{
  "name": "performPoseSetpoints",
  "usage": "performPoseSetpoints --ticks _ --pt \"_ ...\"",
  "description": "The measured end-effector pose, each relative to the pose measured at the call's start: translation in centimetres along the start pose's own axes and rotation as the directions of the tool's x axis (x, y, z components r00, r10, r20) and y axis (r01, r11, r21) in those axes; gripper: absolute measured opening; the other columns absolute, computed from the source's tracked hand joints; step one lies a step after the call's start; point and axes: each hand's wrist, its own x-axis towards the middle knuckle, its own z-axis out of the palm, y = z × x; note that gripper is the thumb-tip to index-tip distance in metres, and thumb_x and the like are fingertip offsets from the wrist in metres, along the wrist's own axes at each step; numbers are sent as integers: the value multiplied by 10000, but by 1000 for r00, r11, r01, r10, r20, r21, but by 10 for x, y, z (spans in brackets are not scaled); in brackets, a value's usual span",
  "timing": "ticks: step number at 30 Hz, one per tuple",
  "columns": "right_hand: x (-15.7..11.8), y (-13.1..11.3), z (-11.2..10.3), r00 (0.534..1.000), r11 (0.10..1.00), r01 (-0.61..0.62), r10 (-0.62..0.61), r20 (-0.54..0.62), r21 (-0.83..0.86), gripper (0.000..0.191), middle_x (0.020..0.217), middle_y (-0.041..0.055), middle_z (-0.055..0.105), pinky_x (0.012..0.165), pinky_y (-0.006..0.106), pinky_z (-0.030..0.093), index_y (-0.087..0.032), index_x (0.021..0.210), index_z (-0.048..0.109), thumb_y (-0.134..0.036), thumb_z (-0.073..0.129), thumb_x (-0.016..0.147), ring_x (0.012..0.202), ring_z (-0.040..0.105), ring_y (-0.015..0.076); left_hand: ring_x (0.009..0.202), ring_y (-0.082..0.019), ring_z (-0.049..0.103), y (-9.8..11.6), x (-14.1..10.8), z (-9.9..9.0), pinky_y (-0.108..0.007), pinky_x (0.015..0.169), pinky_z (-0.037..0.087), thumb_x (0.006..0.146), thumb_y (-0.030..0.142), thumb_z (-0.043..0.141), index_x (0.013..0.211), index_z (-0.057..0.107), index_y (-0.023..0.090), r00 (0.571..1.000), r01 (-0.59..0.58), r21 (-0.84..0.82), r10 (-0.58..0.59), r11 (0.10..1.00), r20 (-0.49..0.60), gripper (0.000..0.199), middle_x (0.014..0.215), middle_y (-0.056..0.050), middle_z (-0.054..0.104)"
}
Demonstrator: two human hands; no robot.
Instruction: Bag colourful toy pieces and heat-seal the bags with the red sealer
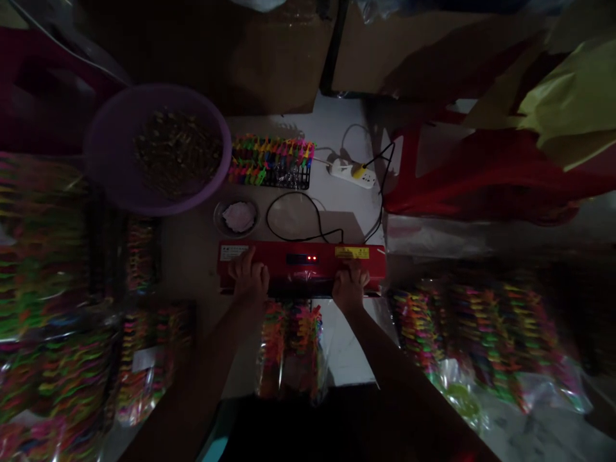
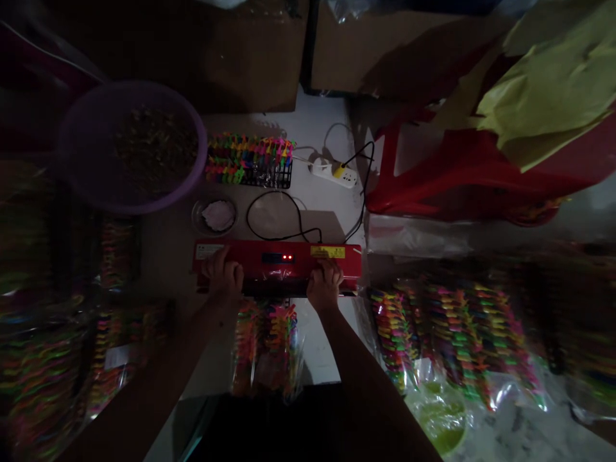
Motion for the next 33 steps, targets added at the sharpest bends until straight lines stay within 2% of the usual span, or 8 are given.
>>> performPoseSetpoints --ticks 4,8,11,19,26,33 --pt "1 -1 0 999 1000 23 -24 -28 -10 118 1189 120 480 996 480 274 -176 779 556 -111 462 750 1175 352 275 1276 -286 357 0 0 3 -542 1056 188 842 229 453 842 550 182 999 -16 100 20 995 -41 108 1343 -152 463" --pt "2 -1 3 986 995 96 -93 -138 10 100 1211 122 467 984 479 309 -171 770 537 -107 464 749 1172 370 275 1257 -291 376 -3 1 5 -537 1035 228 843 220 467 832 541 169 990 -89 172 106 981 -92 90 1279 -168 514" --pt "3 -2 4 977 994 108 -103 -189 15 103 1208 112 475 982 467 326 -175 773 535 -107 458 774 1176 381 260 1257 -289 373 -7 0 8 -530 1028 245 840 220 487 835 537 163 980 -130 209 157 969 -120 76 1307 -173 487" --pt "4 -3 3 981 995 97 -93 -168 15 102 1246 110 461 986 466 329 -179 778 535 -118 453 786 1196 371 262 1252 -292 381 -12 1 11 -520 1013 271 827 230 526 852 532 156 961 -184 246 227 952 -158 79 1336 -192 450" --pt "3 -2 2 987 997 76 -76 -140 -4 94 1253 106 470 990 459 314 -180 775 542 -123 469 760 1180 379 264 1272 -293 356 -6 2 7 -523 1017 259 850 248 486 854 537 153 979 -142 229 172 963 -113 108 1329 -198 461" --pt "4 -3 1 992 999 50 -52 -115 -18 110 1225 115 497 986 450 291 -181 787 549 -116 467 755 1144 400 265 1209 -306 414 -3 2 4 -528 1005 265 854 264 470 829 555 157 979 -133 239 165 962 -120 139 1299 -183 491"
